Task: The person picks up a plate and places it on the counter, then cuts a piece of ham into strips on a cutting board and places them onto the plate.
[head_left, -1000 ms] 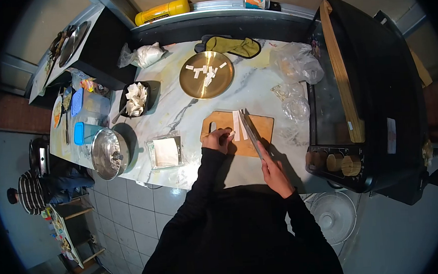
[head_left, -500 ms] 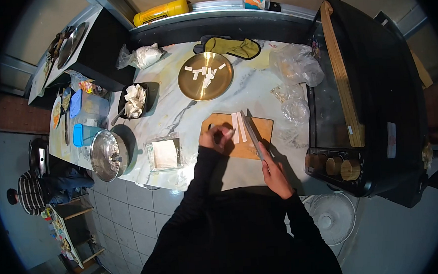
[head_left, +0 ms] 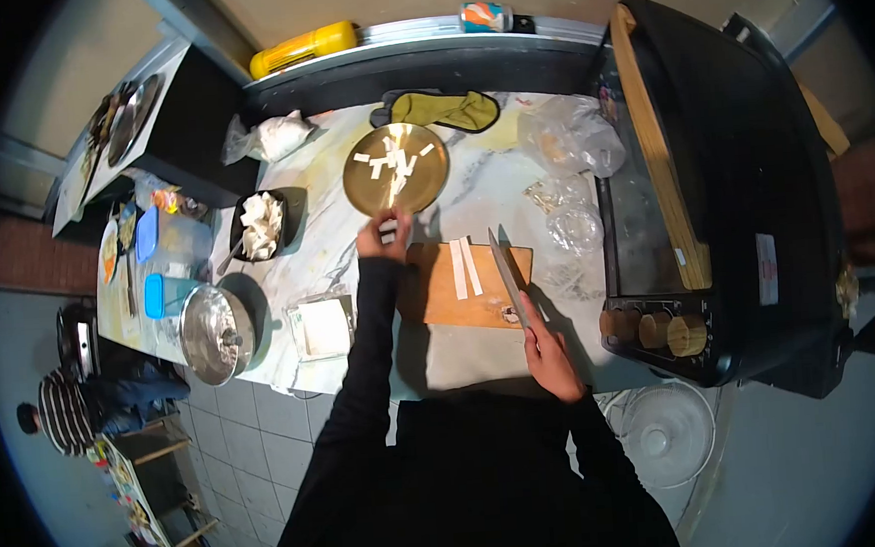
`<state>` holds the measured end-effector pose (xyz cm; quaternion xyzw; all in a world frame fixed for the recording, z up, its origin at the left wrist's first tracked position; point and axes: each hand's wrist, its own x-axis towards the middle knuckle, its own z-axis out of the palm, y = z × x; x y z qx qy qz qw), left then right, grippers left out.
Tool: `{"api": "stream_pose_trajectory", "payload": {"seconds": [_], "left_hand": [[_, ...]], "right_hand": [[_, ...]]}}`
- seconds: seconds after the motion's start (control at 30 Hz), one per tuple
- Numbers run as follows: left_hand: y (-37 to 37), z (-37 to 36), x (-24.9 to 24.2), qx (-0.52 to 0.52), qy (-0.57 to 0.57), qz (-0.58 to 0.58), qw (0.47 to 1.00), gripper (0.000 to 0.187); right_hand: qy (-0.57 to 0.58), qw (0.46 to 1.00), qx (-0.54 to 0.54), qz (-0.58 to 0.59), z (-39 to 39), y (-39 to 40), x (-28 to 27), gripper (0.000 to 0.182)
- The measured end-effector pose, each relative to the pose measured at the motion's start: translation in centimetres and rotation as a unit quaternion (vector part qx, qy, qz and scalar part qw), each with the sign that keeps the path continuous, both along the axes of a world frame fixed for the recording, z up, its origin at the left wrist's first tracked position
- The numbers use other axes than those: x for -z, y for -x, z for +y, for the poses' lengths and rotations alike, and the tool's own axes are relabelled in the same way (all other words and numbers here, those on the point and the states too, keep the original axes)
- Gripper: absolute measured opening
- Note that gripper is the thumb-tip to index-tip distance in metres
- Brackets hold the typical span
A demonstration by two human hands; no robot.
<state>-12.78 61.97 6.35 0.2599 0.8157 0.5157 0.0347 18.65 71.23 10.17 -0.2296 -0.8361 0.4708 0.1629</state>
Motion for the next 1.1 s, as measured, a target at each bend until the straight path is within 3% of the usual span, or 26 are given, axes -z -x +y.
{"api": "stream_pose_trajectory", "payload": {"seconds": [0.03,0.07,0.1,0.23,0.33,0.43,0.53,0.77,0.87,0.93,1.1], "left_hand": [[-3.2,-0.6,-1.9,0.002,0.037,-0.056,0.998,0.032],[-5.5,-1.3,-1.2,0.042,-0.030,-0.118,0.992,0.031],[-7.5,-1.8,-1.5,0.084,-0.013,-0.097,0.992,0.029],[-13.3,-2.4,-3.0,0.095,0.125,-0.027,0.987,0.031],[-13.8,-2.3,-2.2,0.074,0.100,0.028,0.992,0.031],[-14.0,-2.4,-1.7,0.060,0.105,0.031,0.992,0.032],[-14.2,-2.8,-1.2,0.041,0.098,0.009,0.994,0.033],[-14.0,-3.8,-1.0,0.020,0.080,-0.014,0.997,0.035],[-13.8,-4.1,-1.1,0.019,0.077,-0.025,0.997,0.034],[-13.7,-4.3,-1.0,0.018,0.075,-0.019,0.997,0.031],[-13.6,-3.9,-1.4,0.025,0.080,-0.007,0.996,0.030]], "right_hand": [[0.016,1.000,0.004,0.012,0.0,-0.1,0.0,0.064],[0.017,1.000,0.009,0.008,0.0,-0.1,0.0,0.064],[0.022,1.000,0.011,0.008,0.0,0.0,0.0,0.064],[0.002,0.999,-0.011,0.044,-0.4,0.5,0.6,0.064],[-0.066,0.996,-0.012,0.065,-0.6,1.0,2.0,0.064],[0.022,1.000,-0.014,-0.013,-0.6,0.5,2.0,0.063],[0.034,0.999,-0.013,-0.005,-0.6,0.6,2.1,0.063],[-0.015,1.000,0.007,0.015,-0.4,0.8,2.8,0.063],[0.013,1.000,0.010,0.015,-0.1,0.8,2.8,0.064],[0.112,0.993,-0.002,-0.040,0.1,0.7,2.2,0.064],[0.122,0.992,-0.006,-0.035,0.4,0.9,2.8,0.064]]}}
